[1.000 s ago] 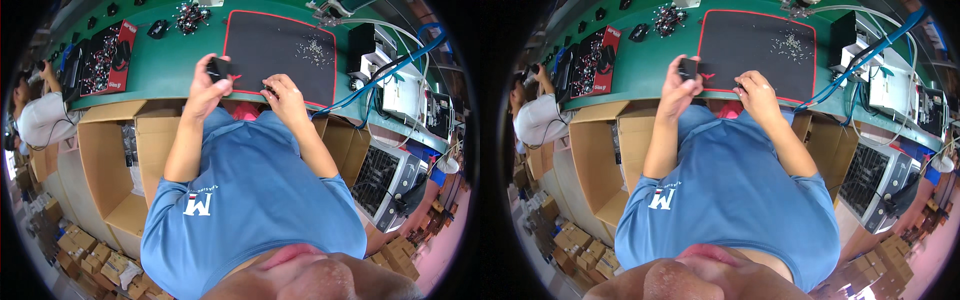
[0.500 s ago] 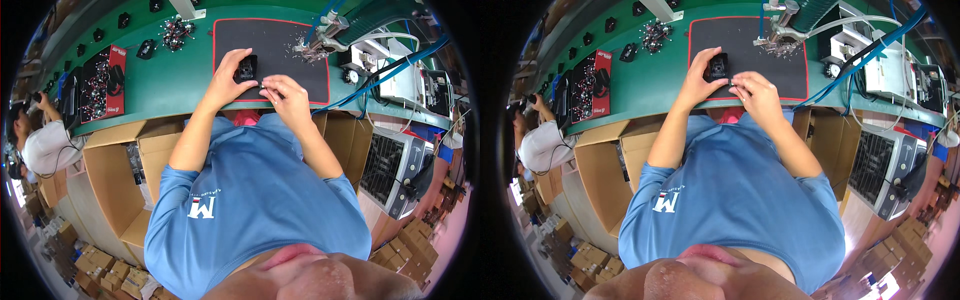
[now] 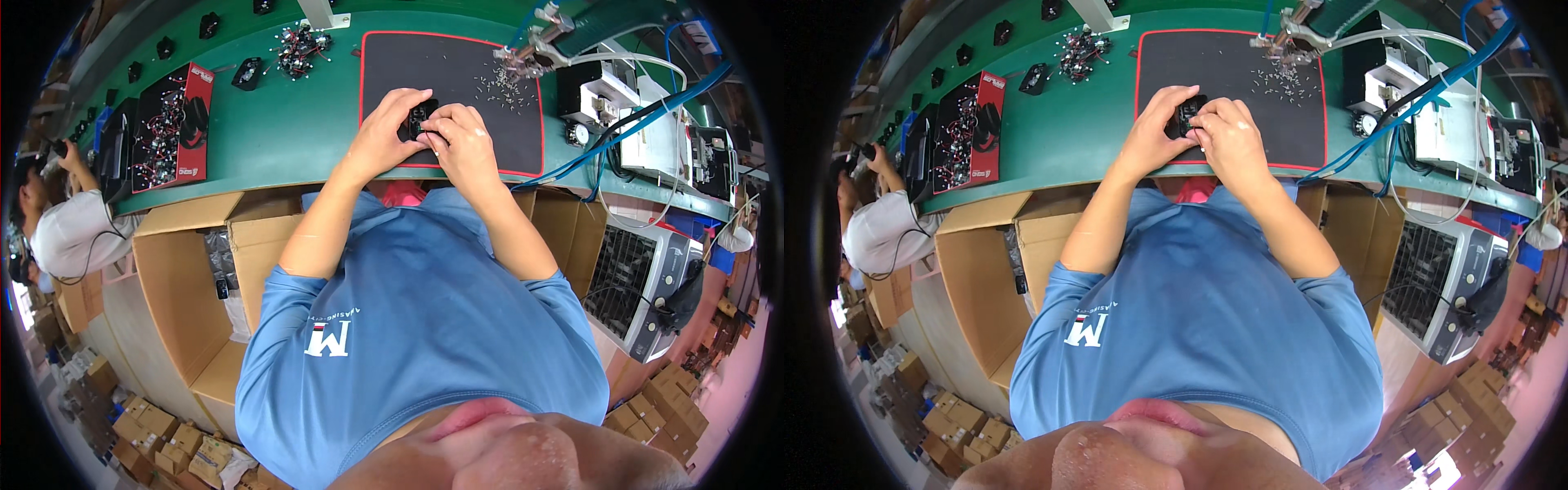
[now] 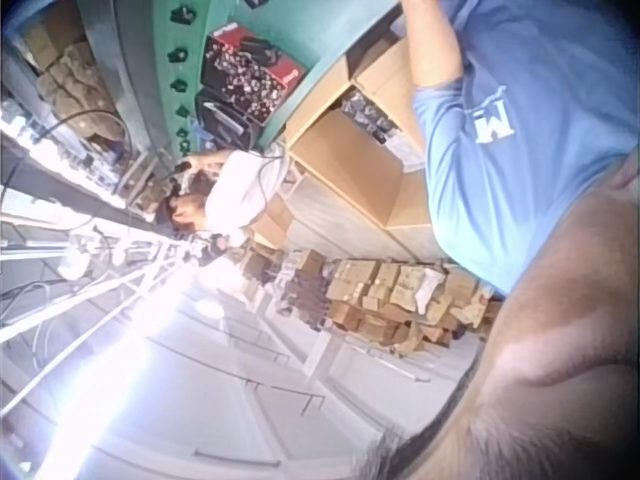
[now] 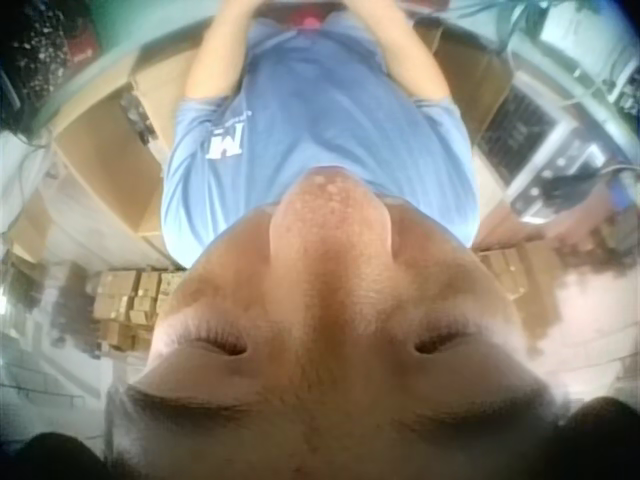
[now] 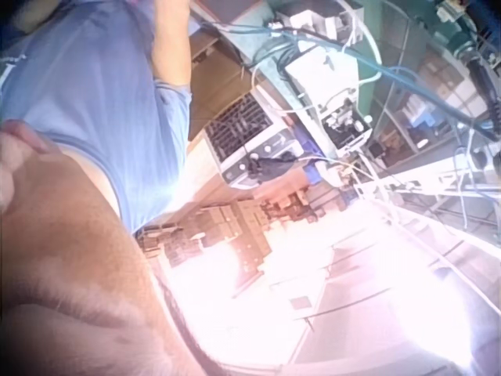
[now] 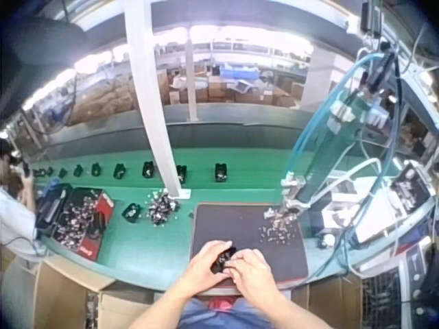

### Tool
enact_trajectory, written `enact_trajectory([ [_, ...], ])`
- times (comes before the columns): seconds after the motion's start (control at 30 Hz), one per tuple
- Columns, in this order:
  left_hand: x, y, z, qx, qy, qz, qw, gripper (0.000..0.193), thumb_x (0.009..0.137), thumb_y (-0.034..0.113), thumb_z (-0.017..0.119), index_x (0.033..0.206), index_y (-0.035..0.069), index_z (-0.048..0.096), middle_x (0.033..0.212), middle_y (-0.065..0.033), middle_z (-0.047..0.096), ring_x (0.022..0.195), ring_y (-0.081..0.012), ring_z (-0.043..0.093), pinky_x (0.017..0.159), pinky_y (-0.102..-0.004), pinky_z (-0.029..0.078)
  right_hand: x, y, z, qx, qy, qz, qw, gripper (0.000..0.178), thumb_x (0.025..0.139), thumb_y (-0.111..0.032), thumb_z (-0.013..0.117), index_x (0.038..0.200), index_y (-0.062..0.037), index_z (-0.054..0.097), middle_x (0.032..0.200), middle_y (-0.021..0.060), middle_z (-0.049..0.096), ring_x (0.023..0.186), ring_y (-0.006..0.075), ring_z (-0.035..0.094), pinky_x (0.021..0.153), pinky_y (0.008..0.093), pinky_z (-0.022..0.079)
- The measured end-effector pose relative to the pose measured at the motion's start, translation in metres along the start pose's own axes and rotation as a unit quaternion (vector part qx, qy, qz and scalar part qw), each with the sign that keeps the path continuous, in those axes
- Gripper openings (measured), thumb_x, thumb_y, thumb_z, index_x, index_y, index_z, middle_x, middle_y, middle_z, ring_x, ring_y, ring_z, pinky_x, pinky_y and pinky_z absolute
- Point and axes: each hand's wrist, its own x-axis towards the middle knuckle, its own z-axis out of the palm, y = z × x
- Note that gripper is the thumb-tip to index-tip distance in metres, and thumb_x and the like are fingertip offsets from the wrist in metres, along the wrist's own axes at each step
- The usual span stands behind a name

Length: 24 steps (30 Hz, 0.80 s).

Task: The person assembles electronic components by securing a circuit board into an electronic housing with screws, using a pneumatic screwdriver.

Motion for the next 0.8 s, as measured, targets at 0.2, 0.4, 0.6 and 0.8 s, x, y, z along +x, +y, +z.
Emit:
enact_trajectory([
  [0.2,0.000,-0.006,0.001,0.089,0.008,0.038,0.995,0.083,0.066,0.017,0.093,0.141,0.016,0.059,0.131,-0.0102,0.061,0.124,-0.0310,0.059,0.104,-0.0445,0.047,0.005,0.005,-0.002,0.030,-0.057,0.071,0.995,0.016,0.079,-0.005,0.079,0.095,-0.0036,0.076,0.095,0.0084,0.063,0.093,0.0299,0.064,0.081,0.0422,0.055],
  [0.4,-0.002,-0.010,0.001,0.103,0.008,0.017,0.994,0.085,0.064,0.022,0.094,0.141,0.016,0.058,0.131,-0.0093,0.061,0.130,-0.0318,0.054,0.109,-0.0449,0.038,0.008,0.005,-0.021,0.055,-0.162,0.078,0.982,0.030,0.085,-0.008,0.077,0.115,-0.0082,0.075,0.097,0.0110,0.059,0.090,0.0308,0.064,0.081,0.0430,0.054],
  [0.6,-0.001,-0.008,0.001,0.099,0.029,0.009,0.995,0.087,0.063,0.024,0.096,0.140,0.015,0.056,0.131,-0.0093,0.060,0.128,-0.0316,0.055,0.107,-0.0444,0.038,0.034,-0.004,-0.077,0.059,-0.032,-0.049,0.997,0.037,0.082,-0.010,0.082,0.119,-0.0119,0.075,0.096,0.0087,0.066,0.091,0.0254,0.064,0.080,0.0377,0.053],
  [0.8,-0.002,-0.005,-0.002,0.105,0.030,0.018,0.994,0.083,0.063,0.023,0.097,0.135,0.013,0.057,0.132,-0.0080,0.059,0.127,-0.0295,0.056,0.104,-0.0438,0.040,0.154,-0.018,-0.110,-0.050,0.539,-0.191,0.819,0.046,0.105,-0.042,0.053,0.123,-0.0004,0.059,0.103,0.0117,0.065,0.078,0.0154,0.061,0.070,0.0274,0.050],
])
